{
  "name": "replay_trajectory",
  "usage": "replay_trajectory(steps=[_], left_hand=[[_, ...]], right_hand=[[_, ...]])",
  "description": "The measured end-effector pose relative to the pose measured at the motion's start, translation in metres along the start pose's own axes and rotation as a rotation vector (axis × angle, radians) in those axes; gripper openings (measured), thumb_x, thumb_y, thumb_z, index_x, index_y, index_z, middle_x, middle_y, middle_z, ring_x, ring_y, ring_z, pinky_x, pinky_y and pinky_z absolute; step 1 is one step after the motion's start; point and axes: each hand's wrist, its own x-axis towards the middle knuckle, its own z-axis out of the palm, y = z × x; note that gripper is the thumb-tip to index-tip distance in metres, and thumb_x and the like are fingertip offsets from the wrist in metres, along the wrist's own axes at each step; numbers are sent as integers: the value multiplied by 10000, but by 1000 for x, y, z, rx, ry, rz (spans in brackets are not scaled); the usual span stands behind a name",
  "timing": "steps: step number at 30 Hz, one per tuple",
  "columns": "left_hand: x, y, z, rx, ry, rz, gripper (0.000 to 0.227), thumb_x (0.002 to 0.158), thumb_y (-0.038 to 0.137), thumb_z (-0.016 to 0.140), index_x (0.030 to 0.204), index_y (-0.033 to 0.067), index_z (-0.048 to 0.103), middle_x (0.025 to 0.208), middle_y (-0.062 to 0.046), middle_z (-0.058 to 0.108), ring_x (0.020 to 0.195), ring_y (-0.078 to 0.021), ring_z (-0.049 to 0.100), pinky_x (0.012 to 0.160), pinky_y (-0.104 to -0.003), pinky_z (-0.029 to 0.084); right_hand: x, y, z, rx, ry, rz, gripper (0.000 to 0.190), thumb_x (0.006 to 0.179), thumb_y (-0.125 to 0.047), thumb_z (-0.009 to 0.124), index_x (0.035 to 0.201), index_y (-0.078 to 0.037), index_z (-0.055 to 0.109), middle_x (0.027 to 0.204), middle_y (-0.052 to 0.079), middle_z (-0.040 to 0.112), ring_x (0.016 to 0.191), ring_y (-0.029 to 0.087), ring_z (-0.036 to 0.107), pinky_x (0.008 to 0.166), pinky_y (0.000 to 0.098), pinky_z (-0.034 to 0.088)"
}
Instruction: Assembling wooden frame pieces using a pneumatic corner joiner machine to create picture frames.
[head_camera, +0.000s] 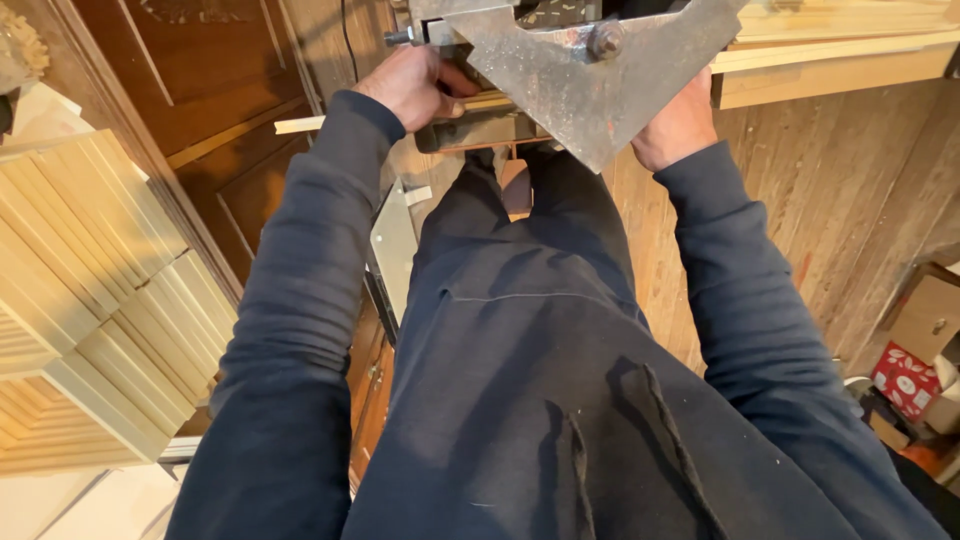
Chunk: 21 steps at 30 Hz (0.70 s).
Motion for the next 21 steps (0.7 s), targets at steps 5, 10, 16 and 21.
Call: replay_trajectory(steps=[5,10,16,21], left_hand=[[-3,-11,3,5,40,18,287,824,93,819,1111,91,803,1050,-147,763,966,-284,718,883,-383,552],[1,-34,4,39,54,152,299,819,95,837,1115,78,799,1073,-150,752,984,-327,704,880,-403,546],[10,-42,6,61,94,175,283,850,84,809,1134,79,799,1090,-163,748,1028,-334,704,911,-410,548],[5,-26,-1,31,53,165,317,815,64,773,1132,60,782,1087,-170,756,1019,-336,717,910,-397,552]], right_hand=[[3,-12,13,137,52,138,346,1030,-226,684,1328,-56,641,1331,170,646,1260,402,539,1100,530,374],[-3,9,31,51,7,96,308,1051,-195,703,1316,-40,682,1323,192,668,1248,398,585,1071,491,429],[-9,26,37,235,-22,83,374,987,-163,726,1322,-12,656,1302,195,670,1217,372,622,1035,460,487],[0,7,22,359,-40,245,314,1003,-165,744,1266,-14,663,1219,158,691,1110,308,665,931,424,533]])
